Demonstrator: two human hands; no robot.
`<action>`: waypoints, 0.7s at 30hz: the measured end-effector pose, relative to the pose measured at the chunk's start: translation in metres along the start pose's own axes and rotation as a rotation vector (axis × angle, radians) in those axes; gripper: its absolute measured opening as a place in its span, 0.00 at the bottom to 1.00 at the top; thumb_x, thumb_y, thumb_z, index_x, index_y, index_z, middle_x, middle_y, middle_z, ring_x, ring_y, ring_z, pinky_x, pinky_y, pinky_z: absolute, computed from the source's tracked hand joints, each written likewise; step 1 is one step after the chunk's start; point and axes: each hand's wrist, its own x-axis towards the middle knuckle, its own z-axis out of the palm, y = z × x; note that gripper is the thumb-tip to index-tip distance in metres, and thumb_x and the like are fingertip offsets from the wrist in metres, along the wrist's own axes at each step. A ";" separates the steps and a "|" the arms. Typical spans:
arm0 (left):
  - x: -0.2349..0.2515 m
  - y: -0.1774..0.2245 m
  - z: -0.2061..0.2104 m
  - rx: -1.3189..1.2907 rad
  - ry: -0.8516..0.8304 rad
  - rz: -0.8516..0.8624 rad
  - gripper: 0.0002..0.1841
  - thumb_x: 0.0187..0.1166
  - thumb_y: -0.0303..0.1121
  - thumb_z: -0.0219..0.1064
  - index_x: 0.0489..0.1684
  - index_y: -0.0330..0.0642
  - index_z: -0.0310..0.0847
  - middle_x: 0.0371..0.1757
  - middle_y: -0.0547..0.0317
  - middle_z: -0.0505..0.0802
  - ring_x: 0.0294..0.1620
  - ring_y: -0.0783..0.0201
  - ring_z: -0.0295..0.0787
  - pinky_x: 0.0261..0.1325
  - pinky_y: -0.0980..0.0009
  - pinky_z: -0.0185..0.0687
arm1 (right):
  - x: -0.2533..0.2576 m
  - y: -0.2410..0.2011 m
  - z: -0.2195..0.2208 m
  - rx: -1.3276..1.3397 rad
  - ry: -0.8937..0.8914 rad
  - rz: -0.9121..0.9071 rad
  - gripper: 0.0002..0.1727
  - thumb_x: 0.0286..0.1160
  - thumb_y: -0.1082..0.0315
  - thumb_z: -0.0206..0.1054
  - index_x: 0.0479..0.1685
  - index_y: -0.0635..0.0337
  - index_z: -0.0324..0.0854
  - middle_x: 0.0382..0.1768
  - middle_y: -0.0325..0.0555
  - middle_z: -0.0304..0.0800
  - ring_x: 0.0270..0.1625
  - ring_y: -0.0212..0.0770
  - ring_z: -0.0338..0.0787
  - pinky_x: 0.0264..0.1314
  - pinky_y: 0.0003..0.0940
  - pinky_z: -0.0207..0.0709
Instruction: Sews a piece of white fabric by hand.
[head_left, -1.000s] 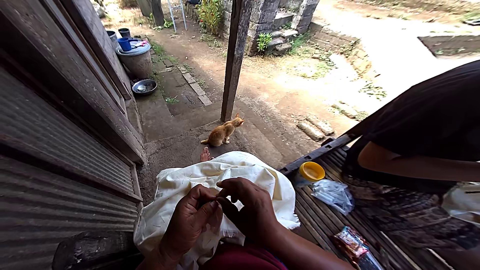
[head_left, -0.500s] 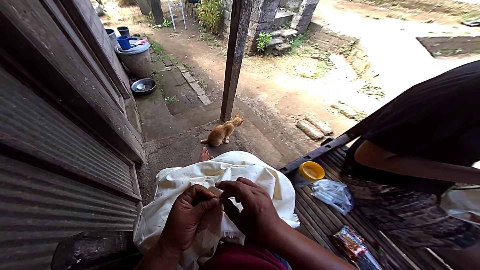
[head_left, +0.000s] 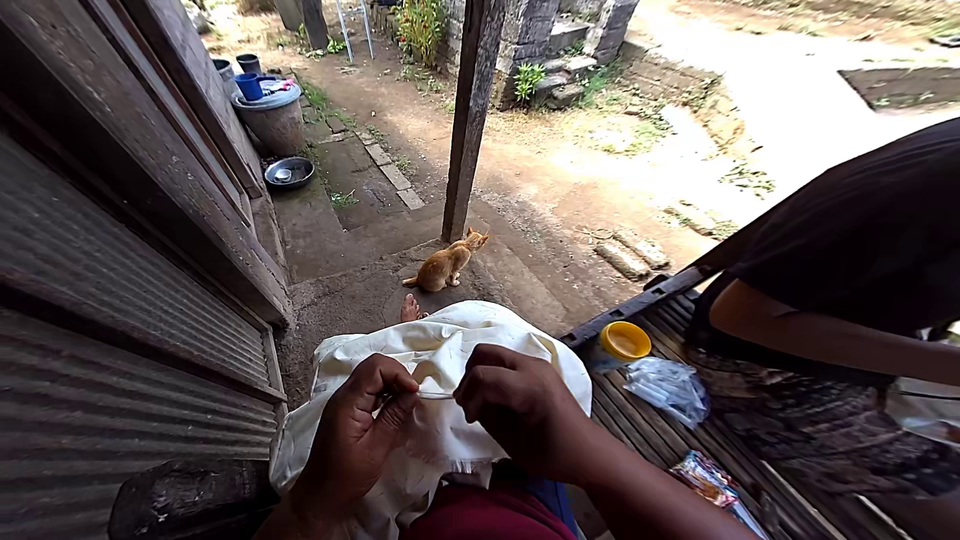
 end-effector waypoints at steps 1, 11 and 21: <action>0.002 0.004 -0.004 0.056 -0.001 0.034 0.06 0.86 0.35 0.64 0.49 0.45 0.83 0.47 0.67 0.86 0.46 0.77 0.83 0.50 0.81 0.83 | 0.004 -0.001 -0.005 -0.140 -0.029 -0.017 0.10 0.75 0.77 0.60 0.29 0.56 0.83 0.32 0.42 0.82 0.37 0.31 0.82 0.36 0.22 0.76; 0.010 0.033 -0.020 0.268 -0.039 0.183 0.08 0.90 0.40 0.60 0.48 0.48 0.80 0.46 0.66 0.85 0.50 0.75 0.84 0.53 0.80 0.82 | 0.028 -0.011 -0.005 -0.501 -0.050 -0.115 0.11 0.76 0.69 0.66 0.43 0.55 0.95 0.43 0.47 0.88 0.36 0.36 0.83 0.38 0.24 0.80; 0.022 0.045 -0.010 0.546 0.053 0.215 0.26 0.77 0.51 0.72 0.65 0.43 0.77 0.44 0.64 0.91 0.46 0.77 0.85 0.47 0.83 0.82 | 0.044 -0.027 -0.016 -0.623 -0.044 -0.131 0.07 0.74 0.70 0.66 0.31 0.56 0.88 0.41 0.46 0.87 0.41 0.38 0.87 0.40 0.26 0.82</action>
